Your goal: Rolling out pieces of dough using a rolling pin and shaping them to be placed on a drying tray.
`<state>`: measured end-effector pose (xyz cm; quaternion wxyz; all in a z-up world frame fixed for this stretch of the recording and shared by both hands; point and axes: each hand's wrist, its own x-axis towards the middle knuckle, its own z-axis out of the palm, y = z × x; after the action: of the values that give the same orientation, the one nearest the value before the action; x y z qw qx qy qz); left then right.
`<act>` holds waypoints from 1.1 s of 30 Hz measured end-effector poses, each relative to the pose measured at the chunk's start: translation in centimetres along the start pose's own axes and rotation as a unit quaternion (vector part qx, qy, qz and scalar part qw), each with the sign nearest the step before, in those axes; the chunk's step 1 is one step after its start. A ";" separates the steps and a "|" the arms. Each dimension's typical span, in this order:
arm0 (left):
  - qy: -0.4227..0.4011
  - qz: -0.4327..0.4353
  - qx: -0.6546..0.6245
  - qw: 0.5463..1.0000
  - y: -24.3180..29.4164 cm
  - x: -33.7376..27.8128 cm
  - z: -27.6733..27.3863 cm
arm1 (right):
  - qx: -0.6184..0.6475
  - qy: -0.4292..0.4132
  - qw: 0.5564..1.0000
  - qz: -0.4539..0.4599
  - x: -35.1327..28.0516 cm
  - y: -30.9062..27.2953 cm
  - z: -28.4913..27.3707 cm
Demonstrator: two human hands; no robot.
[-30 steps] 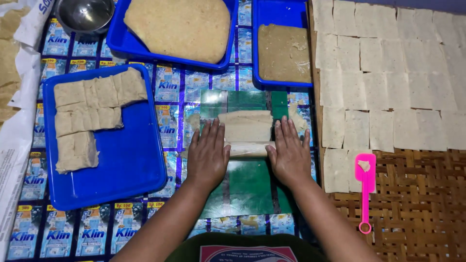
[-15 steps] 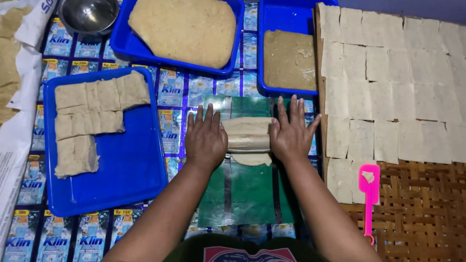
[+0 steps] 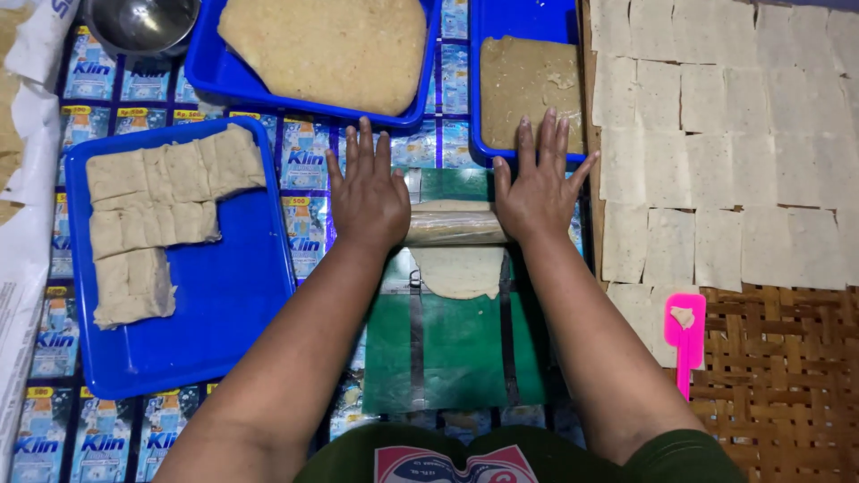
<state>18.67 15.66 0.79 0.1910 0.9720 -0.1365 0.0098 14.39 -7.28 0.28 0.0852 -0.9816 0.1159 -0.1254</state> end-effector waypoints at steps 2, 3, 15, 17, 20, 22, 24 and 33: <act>0.007 0.014 0.004 1.000 -0.5 0.2 0.8 | -0.001 -0.019 1.000 0.010 -0.2 -0.1 -0.2; 0.008 0.014 0.004 1.000 -0.3 -0.8 0.7 | -0.001 -0.018 1.000 0.010 -0.9 -0.1 -0.4; -0.061 -0.028 0.026 0.997 0.4 -6.5 -1.3 | -0.024 -0.206 0.978 0.023 -7.1 1.9 -0.5; 0.013 -0.008 0.025 1.000 1.0 -4.0 -2.9 | -0.040 -0.187 0.981 0.016 -5.4 2.4 -1.0; -0.012 0.013 0.006 1.000 1.3 -2.7 -2.0 | -0.016 -0.081 0.997 0.007 -3.9 0.7 -2.4; -0.027 0.014 0.005 1.000 1.2 -2.9 -1.8 | -0.006 -0.085 0.996 0.005 -4.5 0.8 -1.9; -0.044 0.005 0.008 0.999 0.7 -4.1 -1.5 | 0.007 -0.097 0.995 -0.003 -5.7 0.7 -1.4; -0.011 0.054 0.017 0.998 -0.6 -9.3 0.8 | -0.033 -0.116 0.992 -0.030 -11.0 1.6 -1.7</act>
<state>9.89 18.30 -0.85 0.1723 0.9664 -0.1906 0.0116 3.25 -6.32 -0.88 0.0619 -0.9948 0.0803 -0.0094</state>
